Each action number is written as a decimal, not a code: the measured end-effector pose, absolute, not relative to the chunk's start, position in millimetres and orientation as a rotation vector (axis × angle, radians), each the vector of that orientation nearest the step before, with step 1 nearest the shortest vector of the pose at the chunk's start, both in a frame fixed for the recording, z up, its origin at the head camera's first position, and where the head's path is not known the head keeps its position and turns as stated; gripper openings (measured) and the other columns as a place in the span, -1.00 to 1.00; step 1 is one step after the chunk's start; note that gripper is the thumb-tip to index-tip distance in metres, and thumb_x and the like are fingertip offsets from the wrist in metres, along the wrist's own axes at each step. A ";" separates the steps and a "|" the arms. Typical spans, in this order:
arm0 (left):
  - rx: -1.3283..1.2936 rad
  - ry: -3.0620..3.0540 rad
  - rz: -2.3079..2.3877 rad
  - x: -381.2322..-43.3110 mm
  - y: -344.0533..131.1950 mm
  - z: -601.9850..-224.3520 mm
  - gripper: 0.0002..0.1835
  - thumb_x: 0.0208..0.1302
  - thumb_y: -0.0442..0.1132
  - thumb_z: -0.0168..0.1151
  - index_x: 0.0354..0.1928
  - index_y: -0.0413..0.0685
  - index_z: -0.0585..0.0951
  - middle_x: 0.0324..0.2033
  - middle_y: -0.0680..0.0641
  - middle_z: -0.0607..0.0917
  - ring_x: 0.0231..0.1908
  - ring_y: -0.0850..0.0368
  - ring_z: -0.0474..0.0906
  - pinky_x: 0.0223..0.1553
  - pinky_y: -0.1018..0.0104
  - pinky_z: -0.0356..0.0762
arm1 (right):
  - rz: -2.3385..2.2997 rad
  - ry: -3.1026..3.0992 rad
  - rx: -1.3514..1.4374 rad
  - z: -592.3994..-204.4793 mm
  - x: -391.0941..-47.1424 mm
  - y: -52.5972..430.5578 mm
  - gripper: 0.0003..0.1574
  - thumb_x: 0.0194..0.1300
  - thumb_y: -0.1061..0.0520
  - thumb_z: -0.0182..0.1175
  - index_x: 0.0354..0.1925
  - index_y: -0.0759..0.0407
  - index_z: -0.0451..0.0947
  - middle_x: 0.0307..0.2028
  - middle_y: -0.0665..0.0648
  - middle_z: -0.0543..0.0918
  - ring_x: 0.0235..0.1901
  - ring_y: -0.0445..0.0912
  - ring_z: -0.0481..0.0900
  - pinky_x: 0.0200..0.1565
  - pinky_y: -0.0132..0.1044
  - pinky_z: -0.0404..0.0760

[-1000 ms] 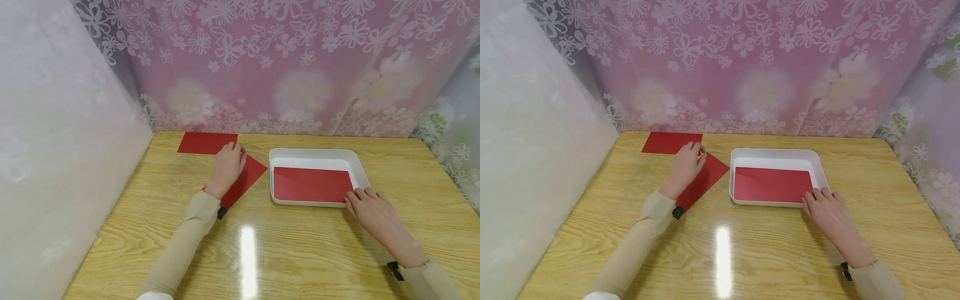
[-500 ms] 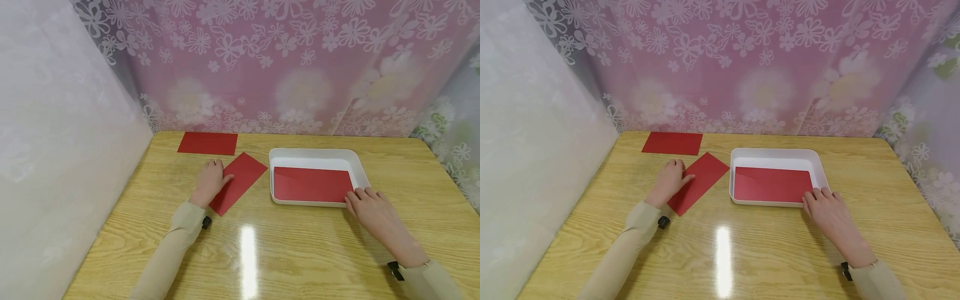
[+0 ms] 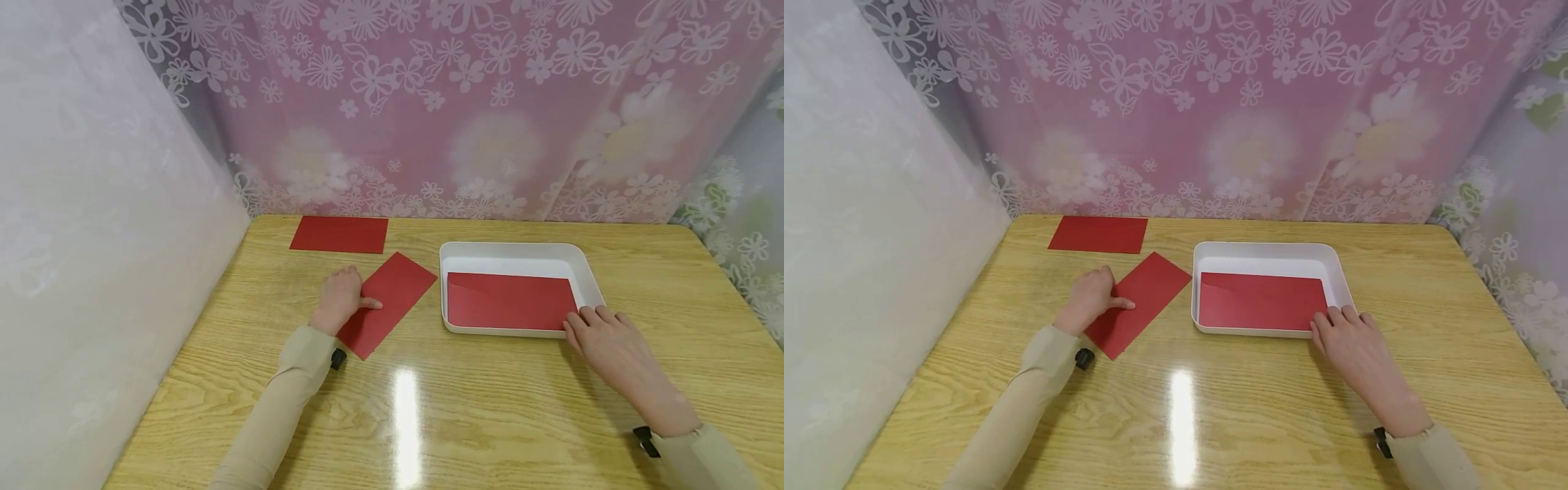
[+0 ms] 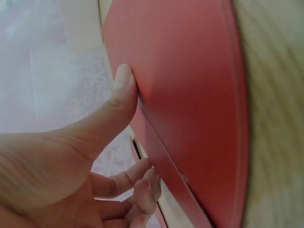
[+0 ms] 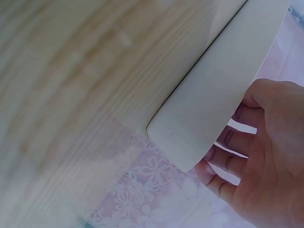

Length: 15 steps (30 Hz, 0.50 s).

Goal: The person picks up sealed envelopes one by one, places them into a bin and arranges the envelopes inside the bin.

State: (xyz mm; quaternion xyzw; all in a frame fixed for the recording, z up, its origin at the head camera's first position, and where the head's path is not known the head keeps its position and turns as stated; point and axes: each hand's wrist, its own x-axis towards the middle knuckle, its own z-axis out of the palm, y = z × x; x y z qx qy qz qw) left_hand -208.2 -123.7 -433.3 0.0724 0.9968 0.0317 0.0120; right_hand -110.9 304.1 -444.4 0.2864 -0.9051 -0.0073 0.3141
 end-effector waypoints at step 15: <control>0.196 2.993 0.331 -211.8 -127.2 -429.3 -0.31 -0.10 0.23 0.61 -0.29 -0.13 0.42 -0.58 0.00 0.47 -0.56 0.13 0.39 -0.50 0.32 0.30 | -0.018 -2.381 0.756 -444.6 -111.5 304.6 -0.28 0.66 -0.12 -0.54 -0.51 0.19 0.27 -0.59 0.12 0.31 -0.58 0.08 0.26 -0.57 -0.20 0.18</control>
